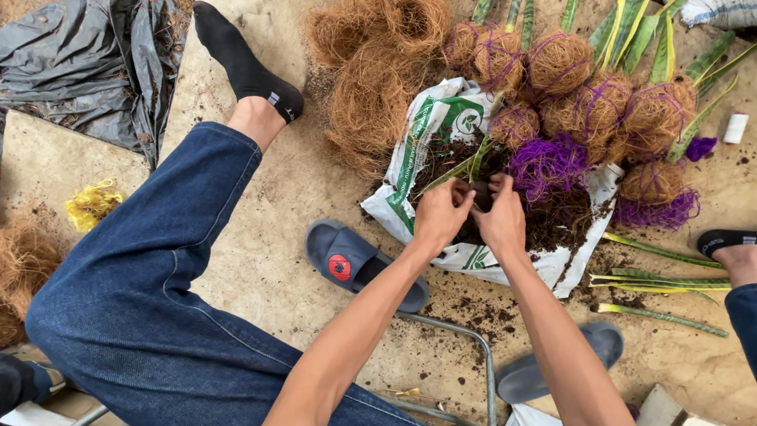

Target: The person forms a soil ball by hand, inserts a snake plant cutting into the center, and wraps the root ball with coconut coir. The person then secures the coir with purple string to create a hanging plant ball.

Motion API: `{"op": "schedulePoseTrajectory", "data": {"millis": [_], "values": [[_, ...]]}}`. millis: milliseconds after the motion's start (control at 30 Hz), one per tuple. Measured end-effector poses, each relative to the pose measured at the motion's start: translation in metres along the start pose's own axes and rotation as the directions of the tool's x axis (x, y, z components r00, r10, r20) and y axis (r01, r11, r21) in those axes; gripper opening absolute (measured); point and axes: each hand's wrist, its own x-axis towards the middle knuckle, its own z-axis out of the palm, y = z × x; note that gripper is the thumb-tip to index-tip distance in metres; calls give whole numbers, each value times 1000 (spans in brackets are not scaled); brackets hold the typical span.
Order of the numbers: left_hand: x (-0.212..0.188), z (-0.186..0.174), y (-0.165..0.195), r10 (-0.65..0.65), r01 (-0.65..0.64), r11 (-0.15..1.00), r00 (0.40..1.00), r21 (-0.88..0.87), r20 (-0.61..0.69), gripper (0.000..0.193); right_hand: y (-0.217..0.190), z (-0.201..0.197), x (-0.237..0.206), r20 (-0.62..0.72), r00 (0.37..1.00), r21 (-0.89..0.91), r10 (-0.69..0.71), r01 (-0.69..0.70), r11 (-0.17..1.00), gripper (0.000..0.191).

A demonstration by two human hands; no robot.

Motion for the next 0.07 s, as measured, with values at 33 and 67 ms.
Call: {"op": "schedulePoseTrajectory", "data": {"millis": [33, 67], "values": [[2, 1, 0, -83, 83, 997, 995, -1, 54, 31, 1, 1, 3, -18, 1000, 87, 4, -2, 996, 69], [2, 1, -1, -54, 54, 998, 999, -29, 3, 34, 2, 2, 6, -37, 999, 172, 7, -1, 985, 74]]}}
